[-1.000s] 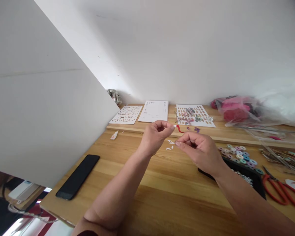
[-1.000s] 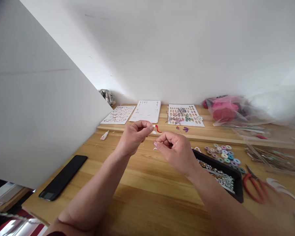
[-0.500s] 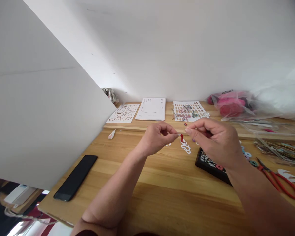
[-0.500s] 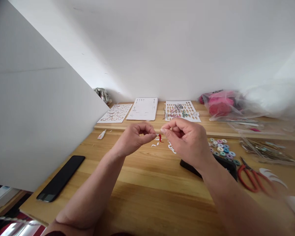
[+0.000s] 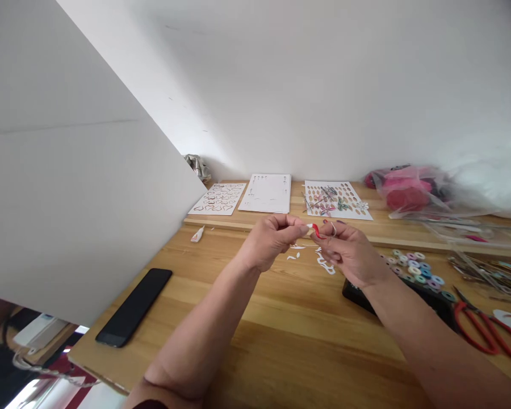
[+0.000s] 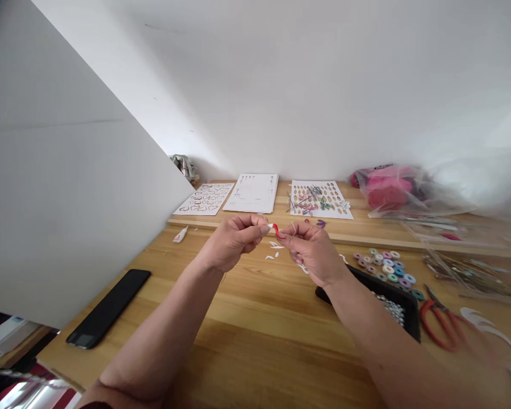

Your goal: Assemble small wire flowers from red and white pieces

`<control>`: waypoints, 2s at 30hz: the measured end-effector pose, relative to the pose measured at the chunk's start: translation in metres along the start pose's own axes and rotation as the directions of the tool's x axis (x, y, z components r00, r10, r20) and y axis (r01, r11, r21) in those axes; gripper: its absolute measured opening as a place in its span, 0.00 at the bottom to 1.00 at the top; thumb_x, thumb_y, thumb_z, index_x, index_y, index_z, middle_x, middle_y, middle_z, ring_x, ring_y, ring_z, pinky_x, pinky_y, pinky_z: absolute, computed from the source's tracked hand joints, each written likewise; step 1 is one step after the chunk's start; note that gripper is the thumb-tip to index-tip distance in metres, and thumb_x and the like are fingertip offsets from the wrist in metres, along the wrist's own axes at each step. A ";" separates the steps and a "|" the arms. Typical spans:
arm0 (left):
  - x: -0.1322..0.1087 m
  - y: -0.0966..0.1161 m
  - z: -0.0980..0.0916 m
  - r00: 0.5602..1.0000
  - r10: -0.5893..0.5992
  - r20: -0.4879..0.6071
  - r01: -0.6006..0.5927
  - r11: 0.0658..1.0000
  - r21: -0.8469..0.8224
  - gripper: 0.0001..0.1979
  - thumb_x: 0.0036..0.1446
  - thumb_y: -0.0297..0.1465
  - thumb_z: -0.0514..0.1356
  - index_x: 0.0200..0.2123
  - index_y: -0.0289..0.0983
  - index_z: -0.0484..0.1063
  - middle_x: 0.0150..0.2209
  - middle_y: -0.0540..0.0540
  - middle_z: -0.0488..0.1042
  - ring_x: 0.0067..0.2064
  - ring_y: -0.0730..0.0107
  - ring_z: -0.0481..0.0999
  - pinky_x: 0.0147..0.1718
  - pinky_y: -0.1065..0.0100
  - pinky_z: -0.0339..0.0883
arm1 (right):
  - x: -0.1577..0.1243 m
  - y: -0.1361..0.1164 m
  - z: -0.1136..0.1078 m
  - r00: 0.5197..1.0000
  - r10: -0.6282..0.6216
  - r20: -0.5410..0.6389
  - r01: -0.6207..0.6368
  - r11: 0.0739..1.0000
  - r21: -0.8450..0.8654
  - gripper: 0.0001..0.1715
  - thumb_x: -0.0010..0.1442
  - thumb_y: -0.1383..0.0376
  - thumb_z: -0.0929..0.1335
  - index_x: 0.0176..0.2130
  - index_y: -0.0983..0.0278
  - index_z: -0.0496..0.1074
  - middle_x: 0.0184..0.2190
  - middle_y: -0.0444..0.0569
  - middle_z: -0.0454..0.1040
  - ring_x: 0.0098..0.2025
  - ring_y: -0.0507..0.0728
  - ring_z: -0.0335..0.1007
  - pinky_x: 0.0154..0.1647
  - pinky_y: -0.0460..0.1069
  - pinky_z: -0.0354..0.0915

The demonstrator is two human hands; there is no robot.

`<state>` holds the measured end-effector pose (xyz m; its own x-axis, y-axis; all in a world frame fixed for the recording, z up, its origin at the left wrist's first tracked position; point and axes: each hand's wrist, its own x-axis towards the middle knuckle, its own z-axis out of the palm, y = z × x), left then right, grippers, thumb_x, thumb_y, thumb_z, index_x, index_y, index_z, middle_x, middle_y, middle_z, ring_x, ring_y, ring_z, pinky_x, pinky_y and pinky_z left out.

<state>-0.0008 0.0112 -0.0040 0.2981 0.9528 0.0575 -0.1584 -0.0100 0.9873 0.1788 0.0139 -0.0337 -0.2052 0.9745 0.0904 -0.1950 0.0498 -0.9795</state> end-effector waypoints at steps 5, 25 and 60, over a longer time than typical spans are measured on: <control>0.005 -0.006 0.001 0.979 0.132 -0.156 -0.128 0.991 0.037 0.15 0.48 0.38 0.69 0.29 0.33 0.72 0.25 0.53 0.68 0.24 0.83 0.58 0.25 0.72 0.52 | -0.008 0.005 0.016 0.995 -0.092 -0.023 0.088 0.985 -0.150 0.15 0.51 0.56 0.76 0.25 0.63 0.73 0.16 0.39 0.62 0.17 0.47 0.51 0.18 0.46 0.47; -0.008 0.002 0.001 0.990 0.040 0.136 -0.078 0.955 0.286 0.11 0.52 0.37 0.67 0.31 0.34 0.74 0.29 0.49 0.71 0.28 0.78 0.64 0.27 0.72 0.55 | -0.020 -0.034 -0.006 0.872 -0.482 -0.087 0.318 0.692 -0.648 0.07 0.57 0.61 0.73 0.30 0.61 0.78 0.21 0.44 0.69 0.23 0.50 0.57 0.24 0.48 0.55; -0.005 0.003 0.003 0.976 0.216 -0.031 -0.174 0.856 0.487 0.08 0.52 0.33 0.65 0.29 0.34 0.74 0.29 0.48 0.72 0.29 0.77 0.66 0.28 0.72 0.59 | -0.028 -0.032 0.006 0.846 -0.524 -0.100 0.339 0.673 -0.657 0.06 0.57 0.63 0.73 0.30 0.62 0.79 0.17 0.40 0.63 0.21 0.49 0.53 0.21 0.46 0.51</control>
<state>0.0005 0.0057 -0.0009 0.2280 0.9371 0.2644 0.2715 -0.3220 0.9070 0.1851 -0.0165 -0.0039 0.0245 0.8202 0.5716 0.4296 0.5077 -0.7468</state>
